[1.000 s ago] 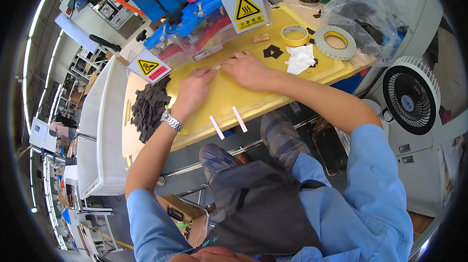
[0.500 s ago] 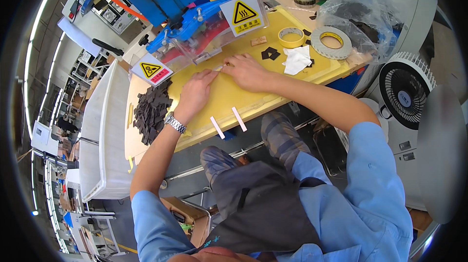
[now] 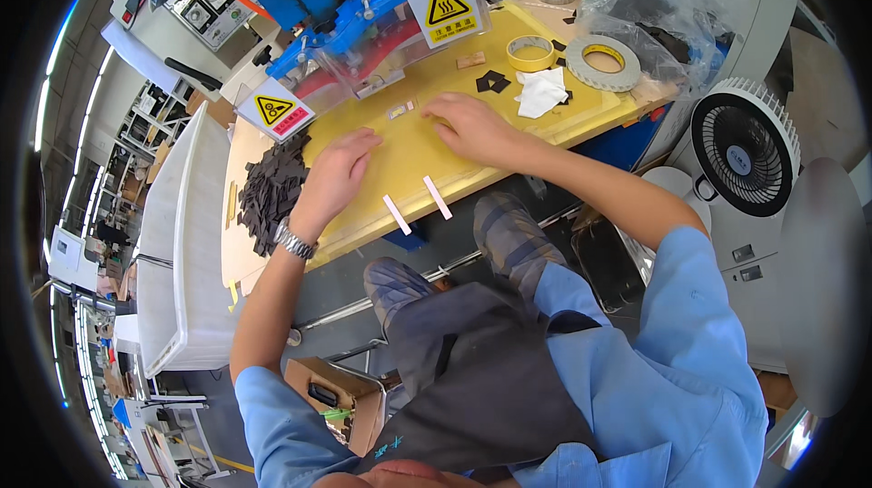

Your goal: The person aligns strips and small components on the workbench by hand, positions them under the press machine, and activates the machine using the side button.

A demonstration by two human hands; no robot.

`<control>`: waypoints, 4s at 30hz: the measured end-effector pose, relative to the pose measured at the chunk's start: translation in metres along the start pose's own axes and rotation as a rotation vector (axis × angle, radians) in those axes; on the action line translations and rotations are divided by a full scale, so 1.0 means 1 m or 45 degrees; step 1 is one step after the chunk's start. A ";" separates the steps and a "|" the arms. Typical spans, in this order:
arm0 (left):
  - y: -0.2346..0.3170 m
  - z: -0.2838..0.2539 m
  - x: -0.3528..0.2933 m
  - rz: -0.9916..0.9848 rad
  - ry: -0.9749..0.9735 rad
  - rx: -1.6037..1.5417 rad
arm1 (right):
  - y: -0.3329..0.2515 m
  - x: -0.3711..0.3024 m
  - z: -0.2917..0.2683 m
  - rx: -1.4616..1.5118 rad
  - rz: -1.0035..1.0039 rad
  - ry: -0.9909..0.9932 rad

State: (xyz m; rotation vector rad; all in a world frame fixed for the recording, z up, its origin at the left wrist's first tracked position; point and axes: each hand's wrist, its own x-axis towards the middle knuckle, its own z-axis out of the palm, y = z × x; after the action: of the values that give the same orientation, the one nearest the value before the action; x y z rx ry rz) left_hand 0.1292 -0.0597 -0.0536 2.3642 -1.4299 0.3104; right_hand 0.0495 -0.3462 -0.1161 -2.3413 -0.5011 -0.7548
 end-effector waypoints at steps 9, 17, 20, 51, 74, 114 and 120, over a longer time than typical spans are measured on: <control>0.026 -0.033 -0.039 -0.045 0.033 -0.093 | -0.101 -0.064 -0.039 0.691 0.893 -0.562; 0.038 -0.023 -0.044 -0.021 0.097 -0.192 | -0.086 -0.077 -0.007 1.434 1.179 -0.481; 0.038 -0.022 -0.045 0.002 0.105 -0.189 | -0.084 -0.080 0.001 1.588 1.239 -0.358; 0.028 -0.009 -0.025 0.311 0.162 0.160 | -0.040 0.004 -0.029 0.240 0.367 -0.213; -0.026 0.036 0.027 0.263 0.046 0.231 | 0.052 0.071 0.038 -0.612 -0.384 -0.179; -0.030 0.047 0.023 0.279 0.188 0.263 | 0.053 0.076 0.032 -0.622 -0.445 -0.216; -0.031 0.047 0.023 0.263 0.175 0.259 | 0.054 0.077 0.034 -0.554 -0.462 -0.160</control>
State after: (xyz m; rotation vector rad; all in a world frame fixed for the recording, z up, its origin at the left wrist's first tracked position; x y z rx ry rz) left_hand 0.1670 -0.0847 -0.0943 2.2973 -1.6467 0.6895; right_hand 0.1496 -0.3513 -0.1141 -2.7493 -0.9116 -0.9633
